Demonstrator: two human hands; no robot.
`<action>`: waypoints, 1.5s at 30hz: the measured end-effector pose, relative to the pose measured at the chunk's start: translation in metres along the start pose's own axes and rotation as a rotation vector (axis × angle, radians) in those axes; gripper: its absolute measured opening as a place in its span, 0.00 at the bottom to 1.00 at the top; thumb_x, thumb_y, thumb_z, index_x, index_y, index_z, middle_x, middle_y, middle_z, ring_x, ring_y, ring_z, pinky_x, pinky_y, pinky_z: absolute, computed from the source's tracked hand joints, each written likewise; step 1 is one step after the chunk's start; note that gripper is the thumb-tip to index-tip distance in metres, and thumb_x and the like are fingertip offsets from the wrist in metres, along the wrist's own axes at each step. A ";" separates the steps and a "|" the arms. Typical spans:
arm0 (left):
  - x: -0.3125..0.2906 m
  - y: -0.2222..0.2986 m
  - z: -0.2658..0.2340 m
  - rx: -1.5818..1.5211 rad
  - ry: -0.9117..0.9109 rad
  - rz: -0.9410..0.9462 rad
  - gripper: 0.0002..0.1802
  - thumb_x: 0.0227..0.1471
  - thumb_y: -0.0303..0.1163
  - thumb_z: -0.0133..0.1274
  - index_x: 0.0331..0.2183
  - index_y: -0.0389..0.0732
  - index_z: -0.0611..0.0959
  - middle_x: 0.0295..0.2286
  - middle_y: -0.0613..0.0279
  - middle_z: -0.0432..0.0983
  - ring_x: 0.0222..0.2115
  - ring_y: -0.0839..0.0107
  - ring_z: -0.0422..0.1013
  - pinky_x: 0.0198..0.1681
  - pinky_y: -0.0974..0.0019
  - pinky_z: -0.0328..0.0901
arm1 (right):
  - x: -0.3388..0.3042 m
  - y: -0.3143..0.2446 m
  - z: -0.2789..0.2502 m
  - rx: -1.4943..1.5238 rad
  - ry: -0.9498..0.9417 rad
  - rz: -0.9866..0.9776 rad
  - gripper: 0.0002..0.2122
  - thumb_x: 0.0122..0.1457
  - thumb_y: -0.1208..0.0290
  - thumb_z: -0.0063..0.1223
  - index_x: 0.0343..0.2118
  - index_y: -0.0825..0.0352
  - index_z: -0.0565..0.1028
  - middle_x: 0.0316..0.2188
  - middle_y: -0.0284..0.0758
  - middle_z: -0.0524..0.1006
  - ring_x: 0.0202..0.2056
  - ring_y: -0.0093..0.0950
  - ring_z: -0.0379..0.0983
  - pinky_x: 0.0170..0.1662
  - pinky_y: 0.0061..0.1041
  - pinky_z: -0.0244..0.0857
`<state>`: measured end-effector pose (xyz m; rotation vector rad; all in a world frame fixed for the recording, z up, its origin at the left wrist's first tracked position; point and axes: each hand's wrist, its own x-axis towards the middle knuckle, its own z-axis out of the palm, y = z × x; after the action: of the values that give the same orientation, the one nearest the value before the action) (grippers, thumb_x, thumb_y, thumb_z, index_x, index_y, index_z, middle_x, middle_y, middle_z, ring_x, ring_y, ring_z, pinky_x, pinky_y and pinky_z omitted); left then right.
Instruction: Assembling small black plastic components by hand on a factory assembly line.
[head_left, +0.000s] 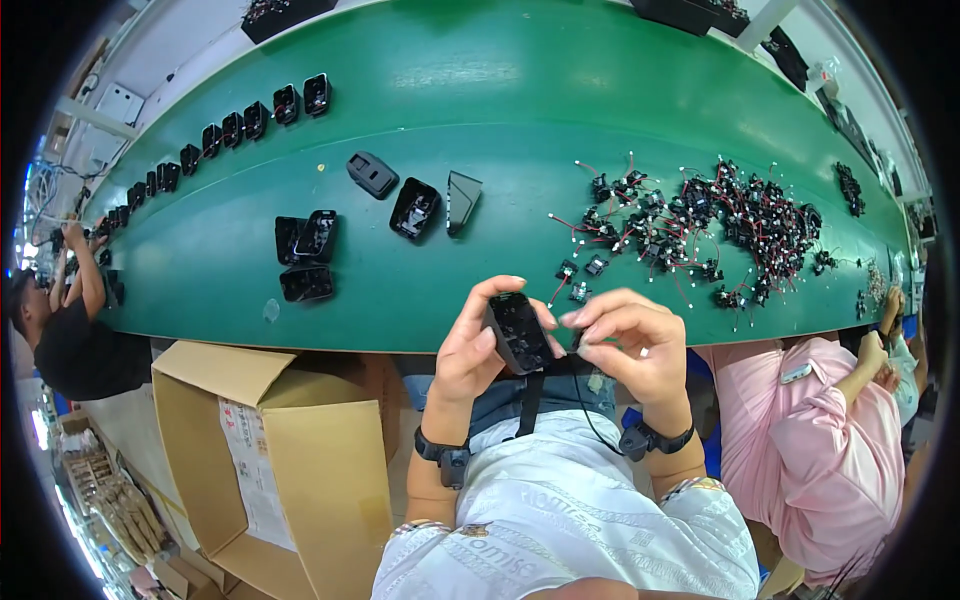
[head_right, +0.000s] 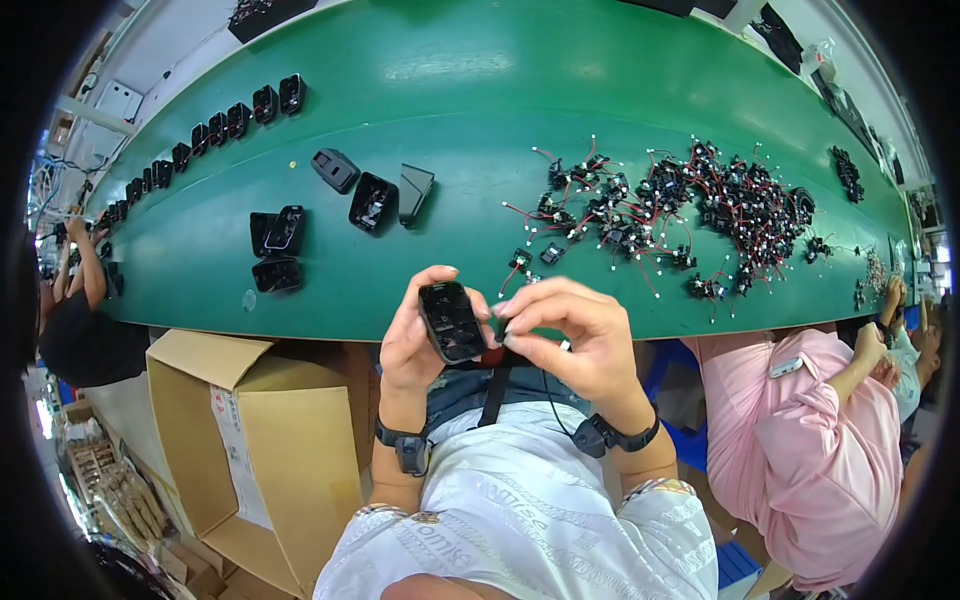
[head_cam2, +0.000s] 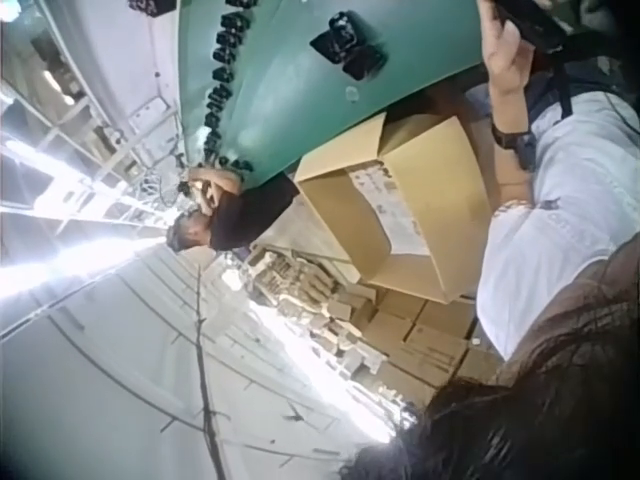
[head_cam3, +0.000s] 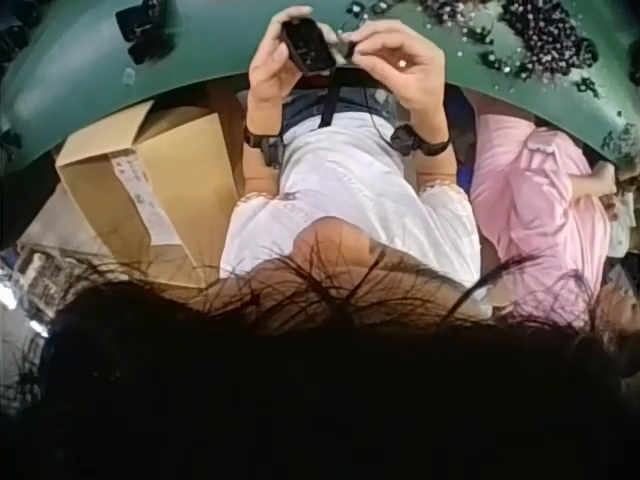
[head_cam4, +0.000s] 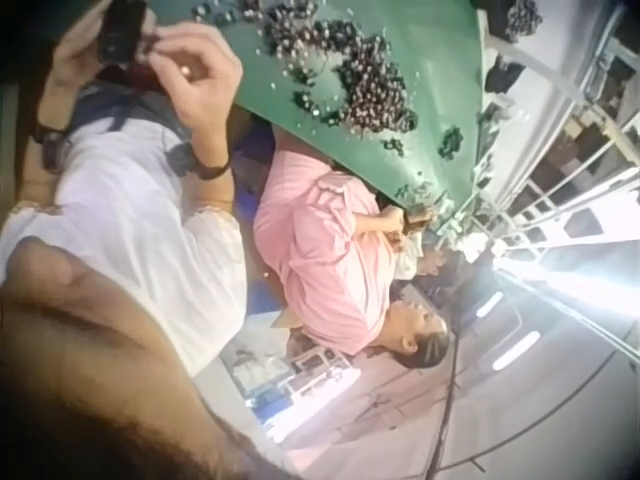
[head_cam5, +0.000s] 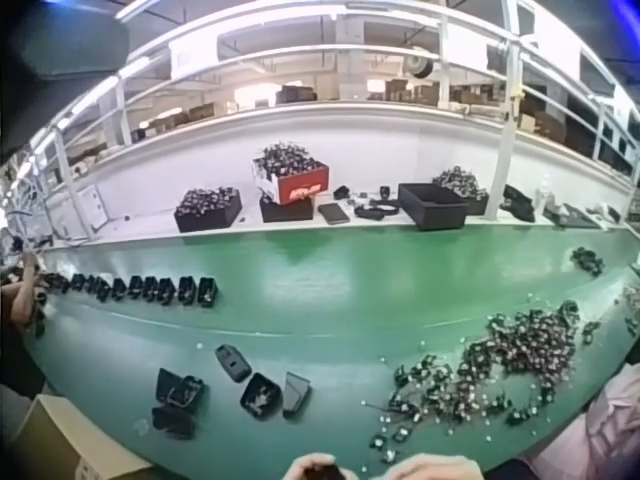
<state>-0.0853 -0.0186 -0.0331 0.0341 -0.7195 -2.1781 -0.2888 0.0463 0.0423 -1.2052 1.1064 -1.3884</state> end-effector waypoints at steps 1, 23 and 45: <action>0.000 -0.001 0.001 0.004 0.004 0.004 0.36 0.61 0.40 0.54 0.63 0.37 0.59 0.49 0.40 0.73 0.47 0.52 0.76 0.52 0.54 0.71 | 0.002 0.001 0.000 -0.091 -0.028 -0.094 0.08 0.47 0.90 0.62 0.30 0.73 0.80 0.40 0.43 0.81 0.40 0.36 0.82 0.49 0.33 0.74; -0.004 0.000 0.003 0.174 0.020 -0.037 0.35 0.56 0.40 0.56 0.59 0.36 0.64 0.50 0.31 0.72 0.52 0.50 0.73 0.56 0.53 0.68 | 0.008 -0.014 0.000 -0.565 -0.268 -0.503 0.13 0.37 0.85 0.69 0.28 0.66 0.81 0.35 0.36 0.83 0.33 0.33 0.82 0.37 0.28 0.78; -0.008 -0.008 0.003 0.441 0.064 0.186 0.35 0.58 0.41 0.62 0.60 0.40 0.65 0.54 0.30 0.69 0.55 0.53 0.71 0.56 0.57 0.69 | 0.002 0.016 0.021 -0.473 0.007 -0.364 0.10 0.47 0.84 0.68 0.29 0.62 0.80 0.31 0.31 0.85 0.33 0.27 0.75 0.40 0.26 0.65</action>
<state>-0.0864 -0.0073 -0.0367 0.2533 -1.1076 -1.8006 -0.2670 0.0411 0.0286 -1.8147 1.3116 -1.4391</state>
